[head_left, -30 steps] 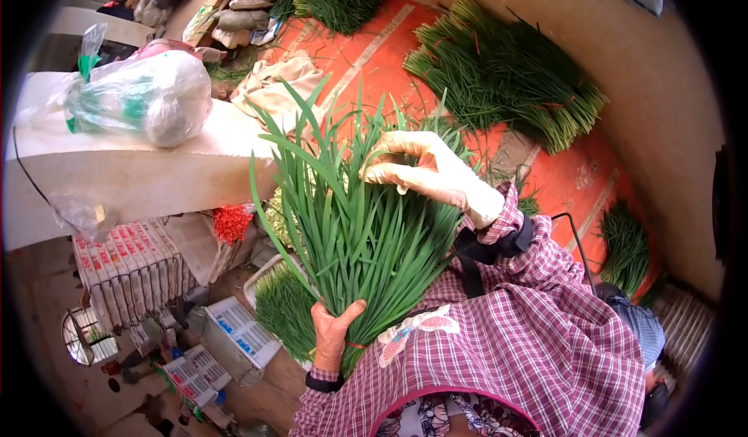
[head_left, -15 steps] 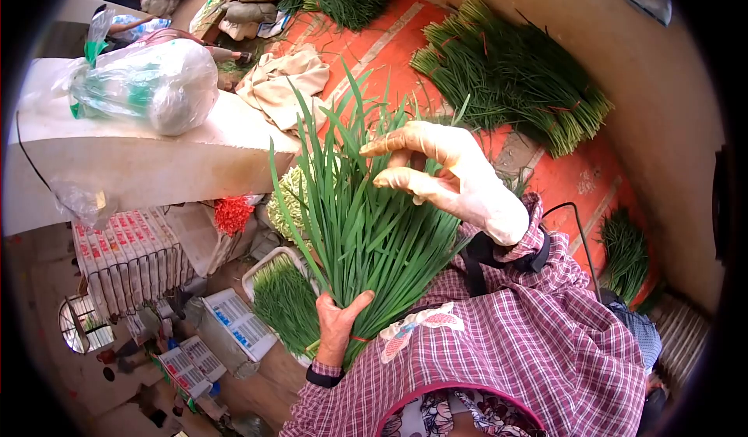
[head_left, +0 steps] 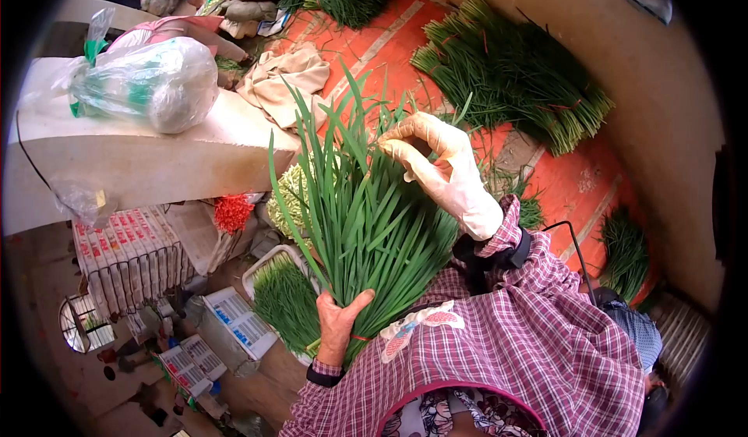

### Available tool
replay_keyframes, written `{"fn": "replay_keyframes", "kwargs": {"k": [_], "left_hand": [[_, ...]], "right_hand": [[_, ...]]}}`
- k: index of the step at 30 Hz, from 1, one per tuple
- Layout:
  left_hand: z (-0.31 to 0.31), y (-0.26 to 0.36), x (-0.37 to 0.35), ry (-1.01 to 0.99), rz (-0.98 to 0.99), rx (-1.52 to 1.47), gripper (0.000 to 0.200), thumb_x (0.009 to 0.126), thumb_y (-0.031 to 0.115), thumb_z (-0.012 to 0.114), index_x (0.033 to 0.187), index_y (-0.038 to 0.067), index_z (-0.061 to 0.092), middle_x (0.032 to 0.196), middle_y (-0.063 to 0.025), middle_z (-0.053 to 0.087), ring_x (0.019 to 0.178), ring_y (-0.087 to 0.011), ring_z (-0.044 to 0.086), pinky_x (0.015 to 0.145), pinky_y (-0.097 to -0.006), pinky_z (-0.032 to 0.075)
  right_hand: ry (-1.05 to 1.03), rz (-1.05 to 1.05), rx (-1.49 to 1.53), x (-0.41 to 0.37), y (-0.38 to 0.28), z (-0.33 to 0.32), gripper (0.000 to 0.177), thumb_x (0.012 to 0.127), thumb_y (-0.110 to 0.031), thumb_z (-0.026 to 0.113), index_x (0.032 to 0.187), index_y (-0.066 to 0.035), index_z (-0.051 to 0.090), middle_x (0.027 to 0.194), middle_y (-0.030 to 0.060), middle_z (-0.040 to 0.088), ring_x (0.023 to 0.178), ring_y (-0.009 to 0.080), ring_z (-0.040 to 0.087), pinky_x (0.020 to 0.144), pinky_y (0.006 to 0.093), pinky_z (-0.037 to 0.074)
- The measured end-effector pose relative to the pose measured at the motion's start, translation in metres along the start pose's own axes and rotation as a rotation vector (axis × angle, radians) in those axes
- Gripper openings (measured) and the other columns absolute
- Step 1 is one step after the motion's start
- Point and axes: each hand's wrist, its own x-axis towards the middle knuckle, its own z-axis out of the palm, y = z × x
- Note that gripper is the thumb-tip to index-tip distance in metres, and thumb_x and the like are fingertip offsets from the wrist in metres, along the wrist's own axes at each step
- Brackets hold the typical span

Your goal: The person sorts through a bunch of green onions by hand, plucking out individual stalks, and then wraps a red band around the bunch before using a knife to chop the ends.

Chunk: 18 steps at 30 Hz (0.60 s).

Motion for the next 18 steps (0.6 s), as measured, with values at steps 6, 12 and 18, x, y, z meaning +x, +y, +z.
{"fn": "replay_keyframes", "kwargs": {"k": [6,12,18], "left_hand": [[-0.002,-0.002,0.003,-0.01,0.011,0.043,0.03,0.077,0.005,0.077,0.103,-0.003,0.064,0.096,-0.0054,0.068,0.08,-0.0129,0.062,0.075,-0.0283,0.05],[0.001,0.0,0.003,0.001,0.019,0.031,0.03,0.076,0.005,0.078,0.102,-0.003,0.064,0.095,-0.0051,0.068,0.079,-0.0126,0.062,0.074,-0.028,0.05],[0.003,0.0,0.001,0.04,0.063,0.032,0.031,0.076,0.018,0.08,0.093,-0.006,0.068,0.086,-0.0091,0.072,0.073,-0.0135,0.064,0.071,-0.0286,0.051]], "right_hand": [[-0.28,0.124,0.006,-0.003,-0.016,-0.006,0.027,0.082,-0.021,0.076,0.101,-0.003,0.069,0.071,0.0037,0.067,0.058,0.0093,0.062,0.055,0.0243,0.049],[-0.231,0.111,0.018,-0.01,0.002,0.009,0.014,0.084,-0.014,0.074,0.091,-0.004,0.069,0.07,0.0043,0.065,0.057,0.0106,0.062,0.053,0.0255,0.049],[0.177,-0.216,-0.27,0.003,0.002,-0.004,0.004,0.082,-0.004,0.07,0.085,-0.003,0.066,0.072,0.008,0.061,0.059,0.0183,0.063,0.054,0.0293,0.048]]}}
